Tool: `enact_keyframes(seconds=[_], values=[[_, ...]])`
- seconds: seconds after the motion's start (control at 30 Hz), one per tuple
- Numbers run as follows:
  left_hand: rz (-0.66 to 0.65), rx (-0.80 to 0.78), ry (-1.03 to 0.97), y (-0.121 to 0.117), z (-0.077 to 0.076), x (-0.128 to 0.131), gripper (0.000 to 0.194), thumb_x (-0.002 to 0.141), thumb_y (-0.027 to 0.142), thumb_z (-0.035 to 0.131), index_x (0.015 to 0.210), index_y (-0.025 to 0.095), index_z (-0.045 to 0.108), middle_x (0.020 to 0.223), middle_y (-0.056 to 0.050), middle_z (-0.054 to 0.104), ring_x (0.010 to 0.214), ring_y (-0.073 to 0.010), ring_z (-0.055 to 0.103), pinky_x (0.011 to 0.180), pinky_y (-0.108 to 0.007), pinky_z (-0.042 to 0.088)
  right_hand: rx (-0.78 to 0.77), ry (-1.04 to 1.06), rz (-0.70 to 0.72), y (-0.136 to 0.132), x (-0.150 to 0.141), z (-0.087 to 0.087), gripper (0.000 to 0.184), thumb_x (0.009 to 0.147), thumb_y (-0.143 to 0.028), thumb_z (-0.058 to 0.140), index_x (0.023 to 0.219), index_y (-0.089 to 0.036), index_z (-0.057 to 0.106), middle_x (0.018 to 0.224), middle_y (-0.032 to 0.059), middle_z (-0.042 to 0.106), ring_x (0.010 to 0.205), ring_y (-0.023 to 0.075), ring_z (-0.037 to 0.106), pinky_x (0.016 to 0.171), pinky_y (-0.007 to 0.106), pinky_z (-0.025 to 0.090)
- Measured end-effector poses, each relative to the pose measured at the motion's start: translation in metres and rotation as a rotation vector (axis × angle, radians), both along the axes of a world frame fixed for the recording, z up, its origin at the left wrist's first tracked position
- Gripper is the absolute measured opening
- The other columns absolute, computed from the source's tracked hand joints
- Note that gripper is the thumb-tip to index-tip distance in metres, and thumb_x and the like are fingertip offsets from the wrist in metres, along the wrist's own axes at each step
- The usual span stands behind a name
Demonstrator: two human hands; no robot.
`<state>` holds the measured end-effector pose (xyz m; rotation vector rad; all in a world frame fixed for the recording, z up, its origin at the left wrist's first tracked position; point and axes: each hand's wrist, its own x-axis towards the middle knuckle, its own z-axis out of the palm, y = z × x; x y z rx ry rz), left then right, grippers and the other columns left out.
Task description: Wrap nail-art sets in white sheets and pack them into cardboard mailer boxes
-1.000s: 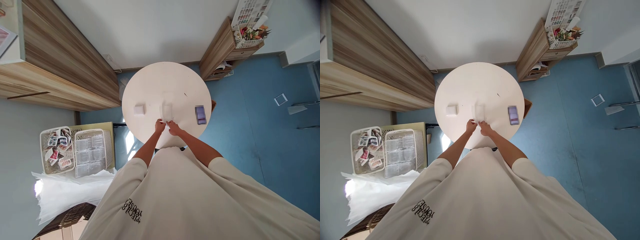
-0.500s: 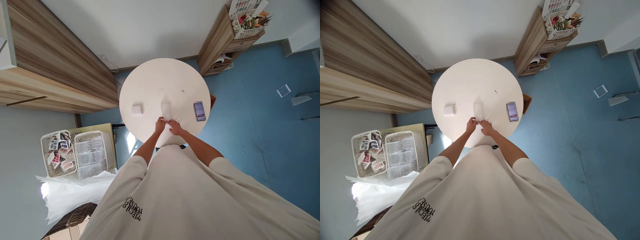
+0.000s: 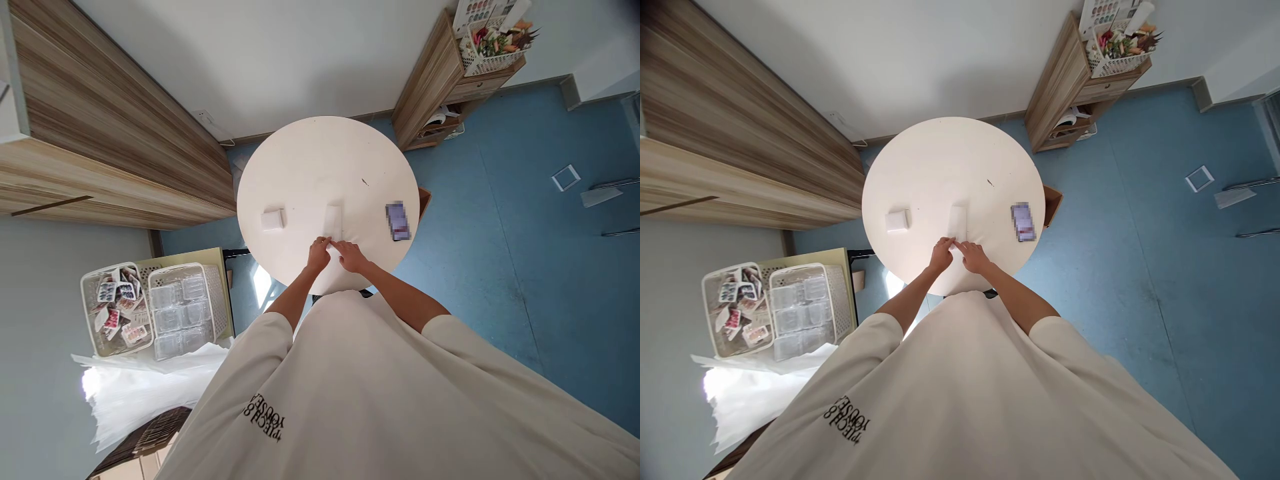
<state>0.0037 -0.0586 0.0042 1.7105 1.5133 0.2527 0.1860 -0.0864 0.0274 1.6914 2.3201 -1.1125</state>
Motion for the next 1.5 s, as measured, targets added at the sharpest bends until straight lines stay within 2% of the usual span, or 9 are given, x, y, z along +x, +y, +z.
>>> enact_keyframes(seconds=[0.2,0.43,0.6,0.87,1.1,1.23,1.33,1.4,1.5], values=[[-0.009,0.012,0.082,0.005,0.001,-0.006,0.077,0.080,-0.004,0.044,0.151,0.022,0.058,0.138,-0.012,0.068,0.127,-0.0281,0.064,0.111,-0.050,0.051,0.031,-0.089,0.093,0.004,-0.003,0.001,0.065,0.096,-0.009,0.049,0.161,-0.021,0.047,0.154,0.0170,0.052,0.133,0.0329,0.053,0.113,0.049,0.040],[-0.347,0.173,0.241,0.008,-0.001,-0.017,0.082,0.082,-0.004,0.043,0.160,0.018,0.048,0.170,-0.012,0.043,0.158,-0.0311,0.036,0.125,-0.054,0.035,0.042,-0.119,0.142,0.007,-0.001,0.002,0.063,0.096,-0.009,0.048,0.159,-0.018,0.048,0.156,0.0192,0.049,0.131,0.0328,0.053,0.106,0.047,0.047],[-0.448,0.183,0.202,0.010,-0.003,-0.020,0.085,0.083,-0.001,0.044,0.166,0.017,0.038,0.175,-0.012,0.036,0.164,-0.0277,0.028,0.130,-0.052,0.029,0.052,-0.084,0.103,0.003,0.001,-0.004,0.062,0.095,-0.009,0.048,0.157,-0.015,0.049,0.171,0.0181,0.032,0.141,0.0337,0.048,0.108,0.049,0.049],[-0.345,0.108,-0.041,-0.001,0.002,-0.009,0.085,0.076,-0.003,0.050,0.159,0.017,0.043,0.171,-0.016,0.042,0.163,-0.0290,0.031,0.131,-0.057,0.029,0.014,0.069,-0.077,0.003,-0.001,-0.012,0.066,0.093,-0.010,0.050,0.159,-0.016,0.043,0.167,0.0200,0.037,0.148,0.0316,0.045,0.120,0.055,0.041],[-0.155,0.042,-0.152,-0.006,0.004,-0.004,0.098,0.070,-0.002,0.050,0.163,0.017,0.025,0.169,-0.022,0.037,0.152,-0.0324,0.047,0.121,-0.060,0.042,0.007,0.069,-0.038,0.009,0.002,-0.012,0.066,0.092,-0.009,0.050,0.158,-0.014,0.043,0.164,0.0204,0.040,0.143,0.0324,0.049,0.117,0.052,0.043],[-0.067,-0.020,-0.252,0.004,0.005,-0.005,0.100,0.070,-0.002,0.048,0.163,0.021,0.019,0.165,-0.022,0.038,0.144,-0.0307,0.055,0.107,-0.054,0.055,0.004,-0.001,-0.023,0.017,-0.003,-0.011,0.074,0.094,-0.010,0.050,0.166,-0.018,0.034,0.160,0.0198,0.043,0.132,0.0324,0.055,0.111,0.049,0.047],[-0.005,-0.049,-0.276,0.007,0.007,-0.005,0.095,0.071,-0.004,0.046,0.159,0.021,0.024,0.165,-0.021,0.036,0.140,-0.0284,0.059,0.099,-0.048,0.059,-0.010,-0.059,-0.012,0.022,-0.007,-0.009,0.074,0.095,-0.013,0.052,0.167,-0.017,0.035,0.160,0.0210,0.043,0.129,0.0339,0.056,0.108,0.048,0.048],[-0.001,-0.008,-0.202,0.006,0.008,-0.007,0.088,0.071,-0.005,0.047,0.155,0.020,0.032,0.161,-0.021,0.040,0.140,-0.0294,0.058,0.105,-0.051,0.056,-0.012,-0.086,-0.002,0.023,-0.008,-0.008,0.072,0.095,-0.015,0.054,0.166,-0.016,0.037,0.161,0.0217,0.042,0.132,0.0359,0.054,0.109,0.049,0.047],[-0.110,0.079,-0.009,0.004,0.009,-0.014,0.077,0.072,-0.005,0.052,0.145,0.021,0.048,0.158,-0.019,0.048,0.148,-0.0353,0.049,0.118,-0.060,0.044,0.010,-0.115,0.012,0.021,-0.009,-0.006,0.074,0.094,-0.016,0.055,0.165,-0.018,0.038,0.161,0.0210,0.044,0.137,0.0387,0.051,0.112,0.052,0.044]])
